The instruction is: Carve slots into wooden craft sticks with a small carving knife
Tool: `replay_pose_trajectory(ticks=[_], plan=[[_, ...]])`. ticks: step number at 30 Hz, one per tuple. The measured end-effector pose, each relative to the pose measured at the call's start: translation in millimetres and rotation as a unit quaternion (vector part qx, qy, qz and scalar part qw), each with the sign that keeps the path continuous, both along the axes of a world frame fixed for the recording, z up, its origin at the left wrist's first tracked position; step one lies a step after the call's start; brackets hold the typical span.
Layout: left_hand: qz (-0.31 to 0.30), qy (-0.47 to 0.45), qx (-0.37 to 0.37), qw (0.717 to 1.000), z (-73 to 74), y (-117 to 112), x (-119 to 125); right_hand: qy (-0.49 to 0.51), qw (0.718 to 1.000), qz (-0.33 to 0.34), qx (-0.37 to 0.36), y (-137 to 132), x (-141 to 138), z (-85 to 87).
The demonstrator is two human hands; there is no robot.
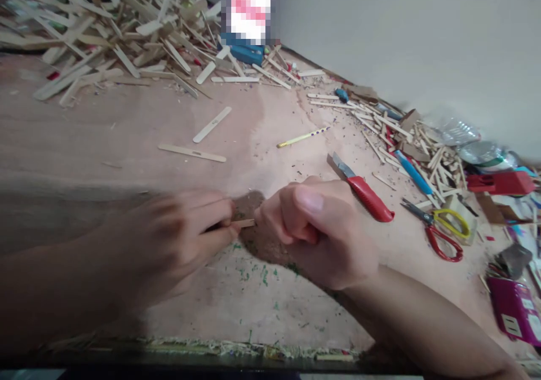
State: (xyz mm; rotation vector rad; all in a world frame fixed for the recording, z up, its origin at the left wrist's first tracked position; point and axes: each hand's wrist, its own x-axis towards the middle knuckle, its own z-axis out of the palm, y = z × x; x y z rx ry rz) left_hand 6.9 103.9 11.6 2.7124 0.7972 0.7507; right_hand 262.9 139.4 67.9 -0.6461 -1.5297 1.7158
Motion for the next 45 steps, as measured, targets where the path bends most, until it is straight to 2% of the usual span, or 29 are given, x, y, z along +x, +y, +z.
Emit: replay_pose_trajectory(ticks=[5, 12, 15, 18, 20, 23, 26, 29, 31, 34, 37, 42, 45], plan=[[0.017, -0.005, 0.021, 1.000, 2.1, -1.2, 1.6, -0.031, 0.998, -0.040, -0.023, -7.5, 2.8, 10.3], [0.007, -0.003, 0.003, 1.000, 5.6, 3.2, -1.7, -0.020, 0.995, -0.094, -0.029, 5.8, -2.8, 2.5], [0.010, -0.006, 0.008, 1.000, 5.2, 2.5, -4.2, -0.024, 0.994, -0.109, 0.001, 19.3, -2.5, 2.2], [0.010, -0.013, 0.004, 1.000, 3.5, 1.8, -4.8, -0.009, 0.994, -0.093, 0.054, 32.9, -2.2, 0.5], [0.009, -0.017, 0.003, 1.000, 3.2, 1.8, -4.5, 0.005, 0.992, -0.084, 0.094, 39.7, -4.7, -3.9], [0.005, -0.005, -0.012, 1.000, 7.9, 1.8, -5.6, 0.025, 0.984, -0.115, 0.135, 43.6, -13.9, -14.2], [-0.003, 0.041, -0.036, 0.999, 17.4, 1.7, -9.1, 0.017, 0.986, -0.132, 0.098, 41.7, -22.4, -19.1], [-0.013, 0.060, -0.043, 0.997, 21.3, 2.5, -11.1, -0.005, 0.998, -0.057, 0.023, 39.7, -22.3, -8.6], [-0.014, 0.037, -0.026, 0.999, 17.0, 2.9, -9.4, -0.030, 0.999, -0.010, -0.027, 38.8, -18.8, 5.0], [0.008, -0.006, 0.016, 1.000, 6.2, 2.3, -4.6, -0.069, 0.995, 0.010, -0.077, 36.3, -14.5, 22.7], [0.021, 0.000, 0.017, 1.000, 4.7, 2.4, -3.5, -0.059, 0.996, 0.019, -0.068, 31.9, -12.4, 28.0], [-0.025, 0.052, -0.046, 0.997, 24.4, 7.8, -10.7, -0.050, 0.998, -0.013, -0.038, 21.6, -8.7, 22.1], [-0.018, 0.046, -0.049, 0.998, 27.8, 8.5, -10.8, -0.042, 0.998, -0.025, -0.039, 16.0, -6.5, 19.3]])
